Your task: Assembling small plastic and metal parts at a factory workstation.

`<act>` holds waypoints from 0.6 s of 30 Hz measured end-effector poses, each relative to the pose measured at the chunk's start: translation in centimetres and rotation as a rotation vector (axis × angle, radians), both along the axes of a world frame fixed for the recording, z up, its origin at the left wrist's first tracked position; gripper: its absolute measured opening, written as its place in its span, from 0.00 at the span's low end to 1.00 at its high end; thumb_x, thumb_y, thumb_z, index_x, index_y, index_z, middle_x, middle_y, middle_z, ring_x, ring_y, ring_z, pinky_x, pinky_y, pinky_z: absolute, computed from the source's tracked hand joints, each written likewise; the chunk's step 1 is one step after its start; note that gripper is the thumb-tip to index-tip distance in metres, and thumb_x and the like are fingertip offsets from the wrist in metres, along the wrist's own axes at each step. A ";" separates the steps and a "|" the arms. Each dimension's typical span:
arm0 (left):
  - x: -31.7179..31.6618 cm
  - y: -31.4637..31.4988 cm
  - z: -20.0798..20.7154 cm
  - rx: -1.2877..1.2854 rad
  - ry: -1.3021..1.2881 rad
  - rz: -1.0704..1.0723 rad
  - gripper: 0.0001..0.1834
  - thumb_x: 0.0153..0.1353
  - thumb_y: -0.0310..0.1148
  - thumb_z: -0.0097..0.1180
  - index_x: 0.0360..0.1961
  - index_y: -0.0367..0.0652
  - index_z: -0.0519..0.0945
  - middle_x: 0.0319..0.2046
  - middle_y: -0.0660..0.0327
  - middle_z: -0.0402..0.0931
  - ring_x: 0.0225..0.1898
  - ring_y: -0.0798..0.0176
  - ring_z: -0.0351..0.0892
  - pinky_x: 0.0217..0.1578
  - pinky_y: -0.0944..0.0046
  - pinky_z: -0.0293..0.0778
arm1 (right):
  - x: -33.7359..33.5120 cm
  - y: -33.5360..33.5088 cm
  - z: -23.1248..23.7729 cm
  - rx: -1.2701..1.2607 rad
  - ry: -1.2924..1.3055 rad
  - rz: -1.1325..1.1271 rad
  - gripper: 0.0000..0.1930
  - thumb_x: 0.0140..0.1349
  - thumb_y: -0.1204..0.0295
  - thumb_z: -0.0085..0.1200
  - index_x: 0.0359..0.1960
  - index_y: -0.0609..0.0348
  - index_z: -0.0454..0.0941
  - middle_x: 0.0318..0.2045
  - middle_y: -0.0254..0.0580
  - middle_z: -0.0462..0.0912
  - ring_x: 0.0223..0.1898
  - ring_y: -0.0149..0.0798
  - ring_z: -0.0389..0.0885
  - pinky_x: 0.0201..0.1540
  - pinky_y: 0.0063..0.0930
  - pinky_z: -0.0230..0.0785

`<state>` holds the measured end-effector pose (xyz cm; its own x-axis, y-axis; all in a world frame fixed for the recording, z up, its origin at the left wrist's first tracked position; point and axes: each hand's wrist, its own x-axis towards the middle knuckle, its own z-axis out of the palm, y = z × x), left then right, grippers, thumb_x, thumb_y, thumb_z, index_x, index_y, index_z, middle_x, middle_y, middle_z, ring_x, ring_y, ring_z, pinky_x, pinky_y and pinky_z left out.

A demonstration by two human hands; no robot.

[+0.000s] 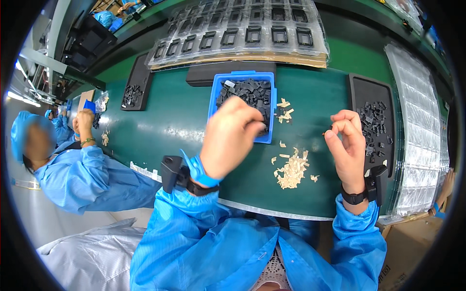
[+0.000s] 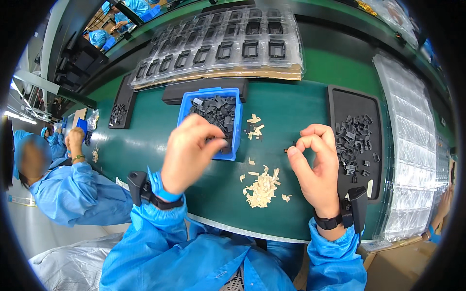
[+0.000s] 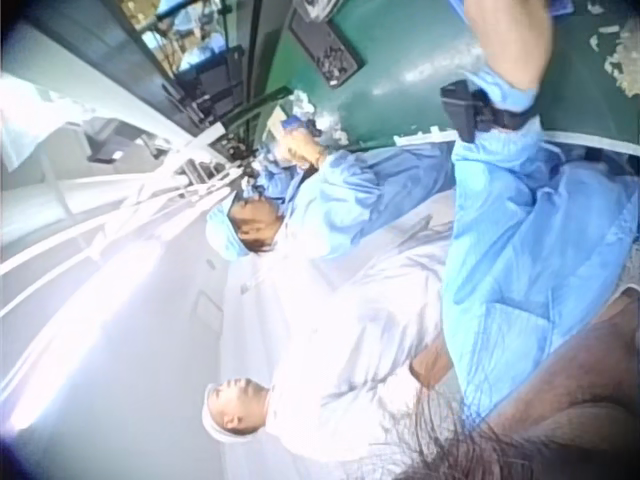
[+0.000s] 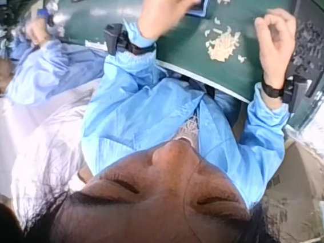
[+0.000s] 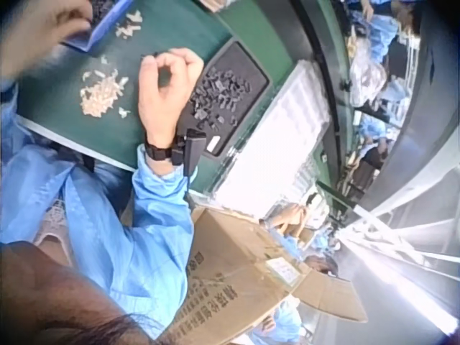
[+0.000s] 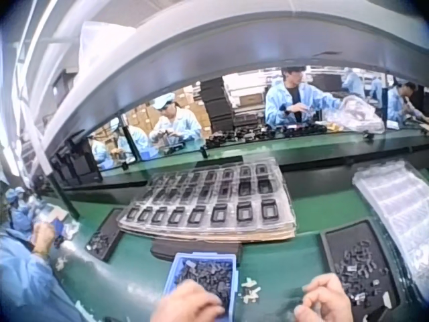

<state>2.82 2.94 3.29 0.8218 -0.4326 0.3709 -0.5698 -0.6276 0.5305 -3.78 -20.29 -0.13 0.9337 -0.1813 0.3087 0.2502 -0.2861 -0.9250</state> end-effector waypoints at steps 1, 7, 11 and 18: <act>0.7 0.5 0.1 0.075 0.013 0.079 0.06 0.44 0.23 0.63 0.26 0.39 0.81 0.25 0.59 0.70 0.25 0.58 0.72 0.26 0.62 0.68 | 0.0 0.0 0.1 0.000 -0.005 -0.002 0.05 0.51 0.78 0.56 0.24 0.61 0.71 0.40 0.42 0.67 0.45 0.36 0.66 0.49 0.27 0.57; 2.1 1.7 0.0 0.263 0.080 0.124 0.07 0.45 0.27 0.63 0.29 0.42 0.83 0.28 0.57 0.69 0.31 0.54 0.72 0.33 0.59 0.69 | 0.4 0.2 -0.1 -0.008 -0.016 -0.003 0.05 0.51 0.78 0.56 0.24 0.61 0.71 0.39 0.42 0.67 0.44 0.37 0.66 0.49 0.28 0.58; 2.6 1.3 -0.2 0.305 0.082 0.091 0.06 0.45 0.28 0.63 0.27 0.42 0.82 0.28 0.57 0.69 0.31 0.53 0.72 0.33 0.58 0.70 | 0.3 0.1 -0.1 -0.008 -0.020 -0.008 0.05 0.51 0.77 0.57 0.24 0.61 0.71 0.38 0.42 0.68 0.44 0.37 0.67 0.49 0.28 0.58; 2.1 1.7 0.4 0.148 0.054 -0.008 0.04 0.49 0.22 0.59 0.26 0.37 0.76 0.27 0.57 0.69 0.28 0.57 0.73 0.30 0.61 0.69 | 0.4 -0.1 -0.5 -0.033 -0.065 -0.020 0.06 0.50 0.77 0.57 0.24 0.61 0.72 0.37 0.42 0.69 0.43 0.38 0.69 0.48 0.29 0.60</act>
<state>4.94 4.67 3.69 0.8349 -0.4863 0.2577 -0.5485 -0.6968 0.4623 -3.39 -20.34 -0.65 0.9079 -0.1890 0.3742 0.3029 -0.3213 -0.8972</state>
